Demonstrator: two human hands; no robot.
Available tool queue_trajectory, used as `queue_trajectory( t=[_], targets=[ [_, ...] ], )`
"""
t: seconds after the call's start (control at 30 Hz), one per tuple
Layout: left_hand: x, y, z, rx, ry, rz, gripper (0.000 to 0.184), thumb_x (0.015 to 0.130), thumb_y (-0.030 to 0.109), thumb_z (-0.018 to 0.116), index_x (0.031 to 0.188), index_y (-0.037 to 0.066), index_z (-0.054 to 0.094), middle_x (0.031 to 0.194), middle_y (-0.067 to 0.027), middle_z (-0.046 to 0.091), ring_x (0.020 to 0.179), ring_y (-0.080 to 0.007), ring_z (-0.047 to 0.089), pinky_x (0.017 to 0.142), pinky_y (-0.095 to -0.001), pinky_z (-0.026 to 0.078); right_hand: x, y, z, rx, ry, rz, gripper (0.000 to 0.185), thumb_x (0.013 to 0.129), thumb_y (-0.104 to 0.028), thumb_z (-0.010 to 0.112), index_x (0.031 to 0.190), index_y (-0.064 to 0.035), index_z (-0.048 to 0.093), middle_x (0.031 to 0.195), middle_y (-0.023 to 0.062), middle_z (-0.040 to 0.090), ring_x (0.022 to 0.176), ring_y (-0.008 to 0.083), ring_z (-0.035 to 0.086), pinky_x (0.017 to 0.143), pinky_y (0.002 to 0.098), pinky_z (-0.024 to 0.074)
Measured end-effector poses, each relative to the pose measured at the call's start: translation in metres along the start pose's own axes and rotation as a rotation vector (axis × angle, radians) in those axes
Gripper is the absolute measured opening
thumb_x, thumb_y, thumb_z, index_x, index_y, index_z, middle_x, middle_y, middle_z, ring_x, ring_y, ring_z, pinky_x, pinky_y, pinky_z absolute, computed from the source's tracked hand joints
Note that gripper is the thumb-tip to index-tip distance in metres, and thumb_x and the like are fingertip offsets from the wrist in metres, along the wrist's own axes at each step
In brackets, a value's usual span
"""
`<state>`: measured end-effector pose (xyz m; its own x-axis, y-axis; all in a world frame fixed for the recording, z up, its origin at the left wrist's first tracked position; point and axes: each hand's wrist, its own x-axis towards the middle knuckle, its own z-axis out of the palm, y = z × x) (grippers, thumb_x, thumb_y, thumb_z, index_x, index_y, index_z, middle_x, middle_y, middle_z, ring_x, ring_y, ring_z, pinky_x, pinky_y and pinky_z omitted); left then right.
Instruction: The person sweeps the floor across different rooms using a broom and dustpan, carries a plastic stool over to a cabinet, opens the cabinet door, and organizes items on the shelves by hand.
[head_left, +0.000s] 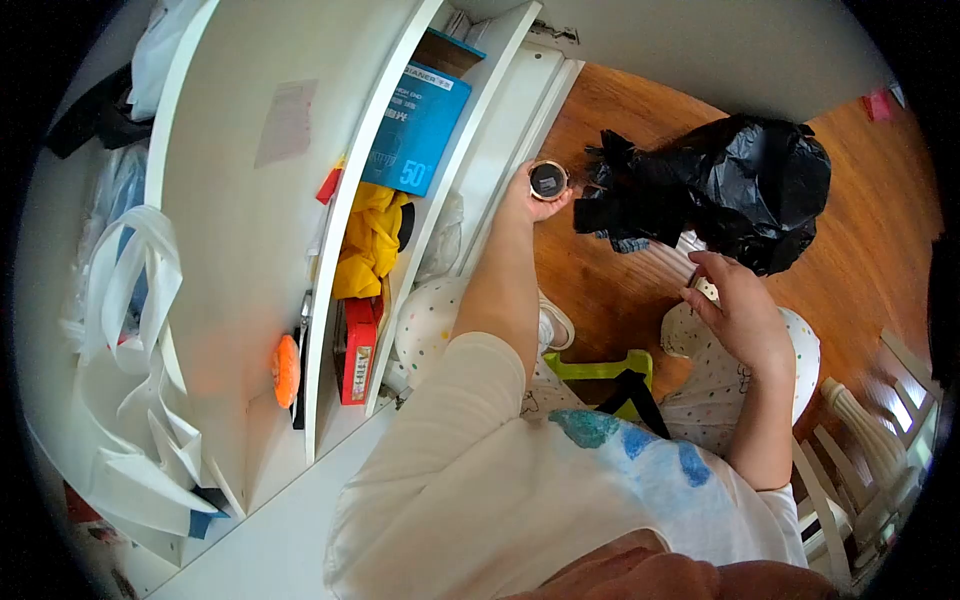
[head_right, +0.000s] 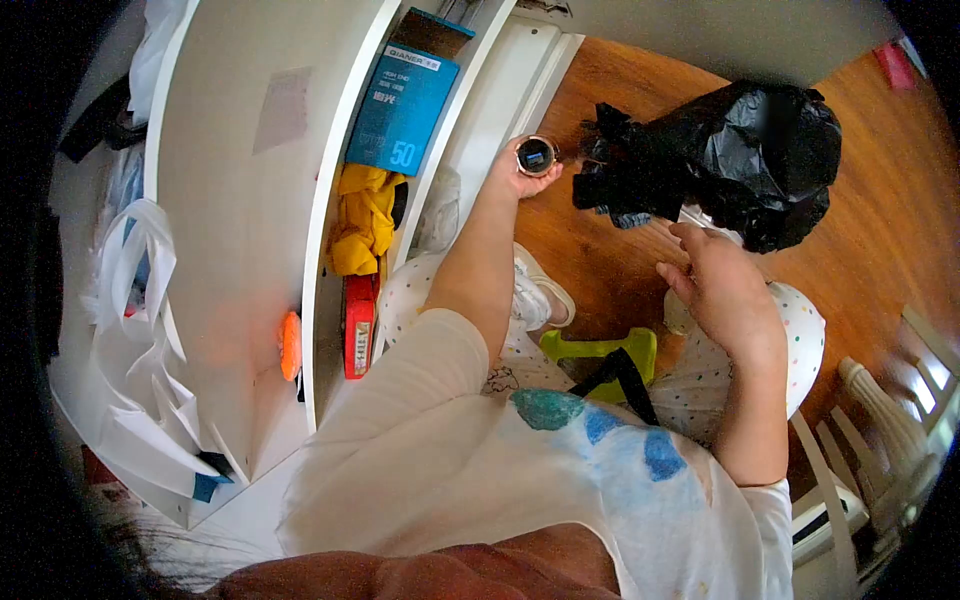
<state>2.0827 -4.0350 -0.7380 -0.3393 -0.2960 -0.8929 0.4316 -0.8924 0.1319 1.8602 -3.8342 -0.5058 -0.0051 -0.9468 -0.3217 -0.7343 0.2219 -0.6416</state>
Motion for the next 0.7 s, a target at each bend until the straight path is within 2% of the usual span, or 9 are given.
queue_trajectory(
  t=[0.17,0.2,0.33,0.43,0.6,0.63,0.7],
  targets=[
    [0.012,0.005,-0.005,-0.045,0.017,-0.069,0.027,0.072,0.03,0.046,0.08,0.005,0.05,0.086,-0.0222,0.044,0.075,-0.0316,0.044,0.049,-0.0287,0.046,0.006,0.001,0.004,-0.027,-0.034,0.007,0.032,0.072,-0.015,0.054,0.099,-0.0005,0.046,0.082,0.0209,0.053,0.078,0.0348,0.05,0.066,0.039,0.0394],
    [0.011,0.003,-0.004,-0.041,-0.024,-0.035,0.027,0.072,0.029,0.048,0.078,0.002,0.05,0.087,-0.0217,0.043,0.076,-0.0308,0.044,0.047,-0.0254,0.046,0.007,0.0,0.005,-0.039,-0.039,0.012,0.032,0.071,-0.015,0.054,0.099,-0.0005,0.047,0.082,0.0209,0.053,0.078,0.0348,0.05,0.066,0.0389,0.0395],
    [0.017,0.015,-0.007,-0.082,-0.018,-0.129,0.032,0.072,0.03,0.048,0.079,-0.001,0.05,0.09,-0.0209,0.042,0.076,-0.0295,0.044,0.046,-0.0253,0.046,0.011,0.001,0.009,-0.064,-0.042,-0.003,0.03,0.071,-0.015,0.055,0.095,0.0001,0.048,0.08,0.021,0.053,0.077,0.0355,0.05,0.065,0.0392,0.0395],
    [0.016,0.019,-0.012,-0.14,-0.048,-0.139,0.041,0.073,0.036,0.046,0.081,-0.003,0.048,0.091,-0.0202,0.041,0.078,-0.0288,0.045,0.046,-0.0251,0.046,0.014,0.0,0.012,-0.076,-0.026,-0.034,0.029,0.071,-0.015,0.055,0.094,0.0009,0.048,0.078,0.0212,0.053,0.076,0.0356,0.05,0.065,0.0395,0.0396],
    [0.02,0.014,-0.015,-0.01,0.021,-0.054,0.06,0.073,0.054,0.035,0.091,-0.002,0.048,0.097,-0.0206,0.041,0.092,-0.0325,0.044,0.048,-0.0275,0.047,0.016,-0.003,0.012,-0.064,-0.064,-0.017,0.03,0.071,-0.016,0.055,0.095,0.001,0.048,0.077,0.0212,0.052,0.075,0.0354,0.05,0.064,0.0396,0.0401],
    [0.019,0.012,-0.015,-0.005,0.021,-0.054,0.06,0.073,0.054,0.035,0.091,-0.002,0.048,0.097,-0.0206,0.041,0.092,-0.0325,0.044,0.048,-0.0275,0.047,0.016,0.0,0.014,-0.074,-0.058,-0.032,0.03,0.071,-0.017,0.055,0.094,0.0008,0.048,0.076,0.0211,0.052,0.075,0.0354,0.05,0.064,0.0395,0.0403],
    [0.015,0.009,-0.017,0.03,0.141,0.023,0.066,0.074,0.058,0.029,0.097,-0.001,0.047,0.1,-0.0214,0.043,0.092,-0.0349,0.045,0.058,-0.0372,0.048,0.018,0.005,0.019,-0.069,-0.064,-0.034,0.03,0.071,-0.017,0.055,0.094,0.0007,0.048,0.077,0.0211,0.053,0.076,0.0355,0.05,0.064,0.0395,0.0403]
  ],
)
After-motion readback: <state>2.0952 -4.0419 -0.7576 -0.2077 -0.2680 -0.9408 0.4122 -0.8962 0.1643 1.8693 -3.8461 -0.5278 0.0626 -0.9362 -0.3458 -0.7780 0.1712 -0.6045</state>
